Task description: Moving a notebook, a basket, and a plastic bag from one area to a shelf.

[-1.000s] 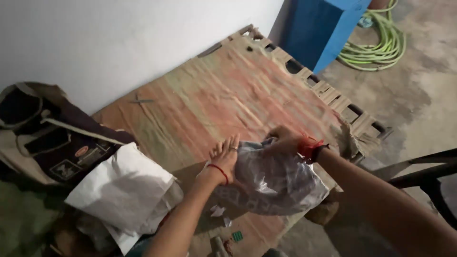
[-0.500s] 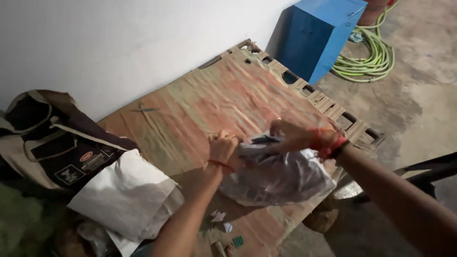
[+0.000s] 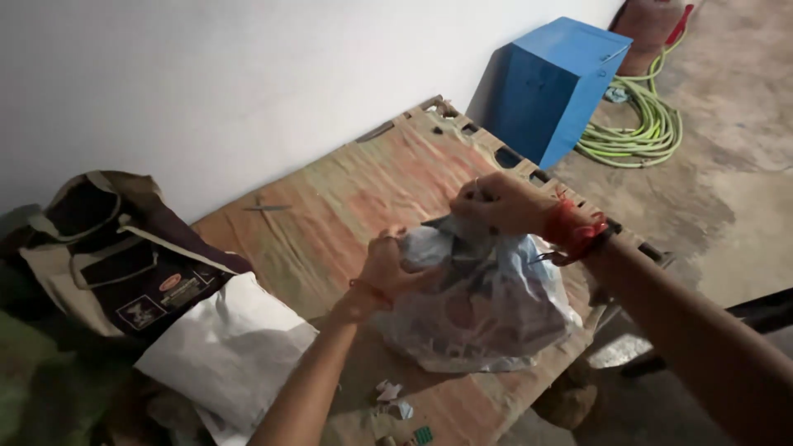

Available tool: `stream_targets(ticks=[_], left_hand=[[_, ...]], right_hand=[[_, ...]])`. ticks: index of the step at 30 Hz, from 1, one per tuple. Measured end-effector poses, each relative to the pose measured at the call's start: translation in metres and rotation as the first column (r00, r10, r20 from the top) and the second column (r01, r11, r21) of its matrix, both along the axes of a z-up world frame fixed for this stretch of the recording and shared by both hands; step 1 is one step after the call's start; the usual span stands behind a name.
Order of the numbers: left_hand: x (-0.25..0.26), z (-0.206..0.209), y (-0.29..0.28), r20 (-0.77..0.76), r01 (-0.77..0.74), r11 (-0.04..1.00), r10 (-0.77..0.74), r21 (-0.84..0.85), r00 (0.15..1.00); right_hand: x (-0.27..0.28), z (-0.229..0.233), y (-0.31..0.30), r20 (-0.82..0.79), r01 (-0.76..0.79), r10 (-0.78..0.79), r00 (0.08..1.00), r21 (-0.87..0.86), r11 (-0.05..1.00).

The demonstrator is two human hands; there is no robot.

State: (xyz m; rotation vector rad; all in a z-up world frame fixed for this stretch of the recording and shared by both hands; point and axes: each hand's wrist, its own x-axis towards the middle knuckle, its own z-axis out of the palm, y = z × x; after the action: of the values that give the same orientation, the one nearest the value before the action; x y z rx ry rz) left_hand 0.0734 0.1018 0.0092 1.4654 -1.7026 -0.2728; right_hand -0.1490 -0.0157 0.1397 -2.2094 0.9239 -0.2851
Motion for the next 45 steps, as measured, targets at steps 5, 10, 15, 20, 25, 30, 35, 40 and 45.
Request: stream_targets(ticks=[5,10,15,20,25,30,35,40,45], left_hand=[[0.004,0.018,-0.010,0.153,0.130,0.940,-0.186,0.316,0.971],[-0.015,0.018,-0.003,0.126,0.192,0.912,-0.252,0.363,0.959],[-0.035,-0.044,-0.009,0.199,0.152,0.979,-0.123,-0.137,0.972],[-0.049,0.003,0.031,0.147,0.199,0.953,-0.169,-0.228,0.975],[-0.061,0.013,0.066,0.105,0.213,0.955,-0.194,-0.207,0.975],[-0.060,-0.055,0.072,0.134,0.145,0.969,-0.120,-0.201,0.984],[-0.100,0.030,0.140,0.075,-0.048,0.979,0.034,0.196,0.997],[-0.110,0.009,0.156,0.253,-0.200,0.863,0.088,0.463,0.963],[-0.134,0.040,0.191,0.309,-0.378,0.864,0.279,0.333,0.909]], right_hand=[[-0.007,0.008,0.018,-0.107,-0.193,0.202,0.974,0.084,0.978],[-0.016,0.008,0.032,-0.304,-0.121,0.236,0.923,0.351,0.928],[-0.014,0.003,0.043,-0.602,0.215,0.123,0.789,0.458,0.862],[-0.012,0.011,0.081,-0.748,0.092,-0.077,0.659,-0.021,0.996],[-0.037,-0.042,0.061,-0.618,-0.024,-0.104,0.779,-0.194,0.981],[-0.071,-0.072,0.050,-0.381,-0.083,0.118,0.917,0.105,0.991],[-0.101,-0.075,0.101,-0.266,0.088,-0.006,0.964,0.299,0.950],[-0.125,-0.055,0.149,-0.176,0.084,-0.054,0.983,0.170,0.982],[-0.146,-0.058,0.173,-0.102,-0.015,0.019,0.995,0.037,0.999]])
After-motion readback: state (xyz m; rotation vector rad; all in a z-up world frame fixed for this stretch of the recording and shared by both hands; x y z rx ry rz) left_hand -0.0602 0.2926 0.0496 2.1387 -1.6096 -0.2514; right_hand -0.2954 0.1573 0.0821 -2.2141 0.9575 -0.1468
